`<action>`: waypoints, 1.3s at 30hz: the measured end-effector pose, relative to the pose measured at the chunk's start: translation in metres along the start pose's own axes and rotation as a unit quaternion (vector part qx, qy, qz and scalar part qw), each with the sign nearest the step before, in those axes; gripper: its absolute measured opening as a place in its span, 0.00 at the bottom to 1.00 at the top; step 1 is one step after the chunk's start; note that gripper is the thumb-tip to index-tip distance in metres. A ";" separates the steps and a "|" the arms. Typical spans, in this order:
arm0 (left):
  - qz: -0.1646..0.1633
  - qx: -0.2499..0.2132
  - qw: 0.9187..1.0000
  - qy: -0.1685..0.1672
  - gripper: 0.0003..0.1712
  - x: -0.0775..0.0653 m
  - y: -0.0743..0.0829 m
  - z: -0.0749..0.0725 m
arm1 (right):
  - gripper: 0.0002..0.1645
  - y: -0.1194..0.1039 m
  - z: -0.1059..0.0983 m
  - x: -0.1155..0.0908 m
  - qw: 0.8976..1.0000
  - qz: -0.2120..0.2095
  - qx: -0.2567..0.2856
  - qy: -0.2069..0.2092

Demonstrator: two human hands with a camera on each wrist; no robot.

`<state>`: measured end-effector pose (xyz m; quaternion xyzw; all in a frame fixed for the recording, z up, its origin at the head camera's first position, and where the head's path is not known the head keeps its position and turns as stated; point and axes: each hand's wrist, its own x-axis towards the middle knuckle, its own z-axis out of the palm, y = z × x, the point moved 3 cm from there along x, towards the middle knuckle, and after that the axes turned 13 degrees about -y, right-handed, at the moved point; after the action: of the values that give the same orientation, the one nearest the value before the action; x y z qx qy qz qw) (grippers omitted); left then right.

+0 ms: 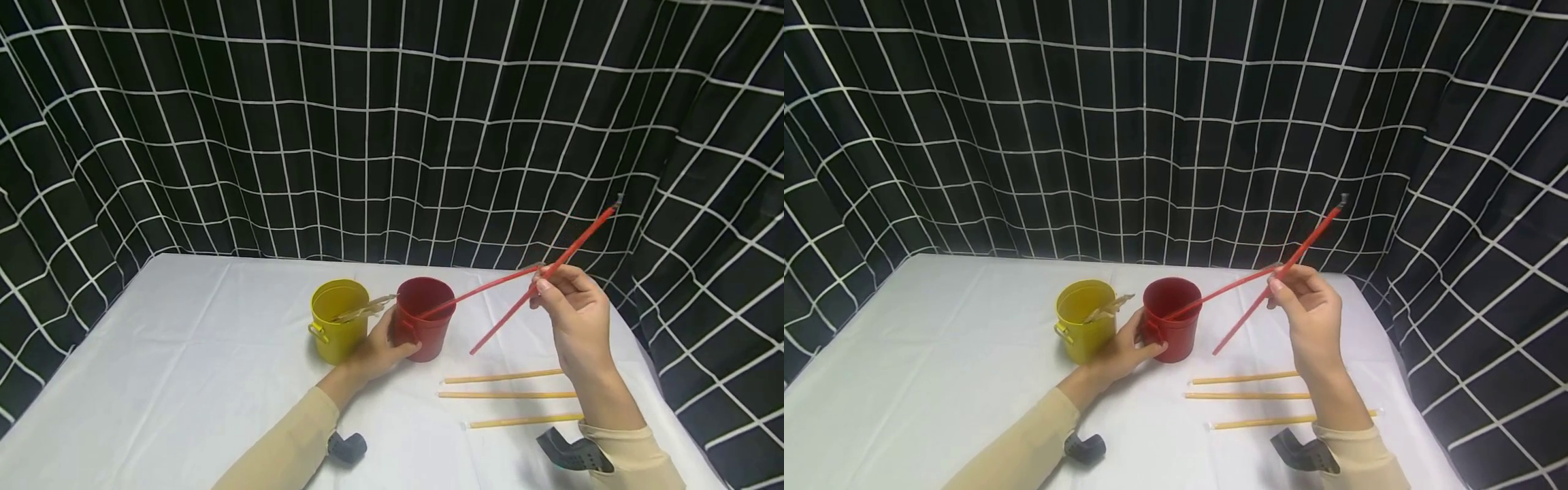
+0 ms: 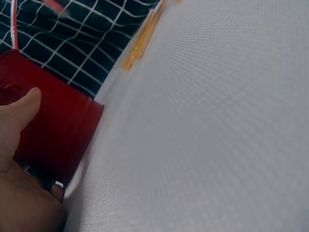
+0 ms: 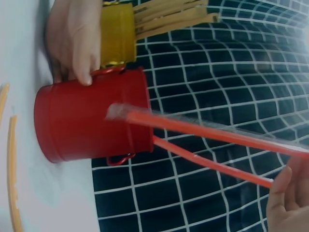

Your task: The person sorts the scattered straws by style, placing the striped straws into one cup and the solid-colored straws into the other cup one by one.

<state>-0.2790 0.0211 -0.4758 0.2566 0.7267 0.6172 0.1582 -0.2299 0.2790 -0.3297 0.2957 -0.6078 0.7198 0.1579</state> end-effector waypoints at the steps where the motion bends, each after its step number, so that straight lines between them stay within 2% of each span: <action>1: -0.002 0.002 1.000 0.001 0.47 0.000 0.000 0.000 | 0.12 -0.001 0.000 0.000 1.000 -0.007 0.021 0.007; 6: -0.013 0.007 1.000 0.001 0.48 0.000 0.002 0.000 | 0.14 -0.004 -0.003 0.001 0.995 -0.036 0.072 0.062; 10: -0.011 0.003 1.000 0.001 0.48 0.001 0.003 0.000 | 0.13 -0.002 -0.002 0.002 0.993 -0.041 0.070 0.081; 15: -0.016 -0.001 1.000 0.006 0.48 0.000 0.002 0.001 | 0.11 0.005 0.000 0.001 0.996 -0.004 0.021 0.088; 20: -0.017 0.002 1.000 0.005 0.48 0.000 0.001 0.001 | 0.09 0.018 0.004 -0.002 0.994 0.045 -0.021 0.101; 25: -0.002 0.000 1.000 0.003 0.48 0.001 0.002 0.000 | 0.08 0.031 0.007 -0.002 0.992 0.073 -0.060 0.082; 29: -0.002 -0.004 1.000 0.003 0.48 0.001 0.002 0.000 | 0.08 0.039 0.008 -0.003 0.991 0.093 -0.071 0.058; 34: -0.006 -0.007 1.000 0.005 0.47 0.000 0.002 0.001 | 0.08 0.048 0.007 -0.006 0.985 0.132 -0.106 0.029; 39: -0.013 -0.012 1.000 0.002 0.47 0.000 0.001 0.001 | 0.12 0.054 0.008 -0.007 0.981 0.143 -0.128 0.003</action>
<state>-0.2787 0.0221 -0.4747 0.2438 0.7231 0.6242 0.1677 -0.2541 0.2606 -0.3750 0.1814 -0.7304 0.6521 0.0915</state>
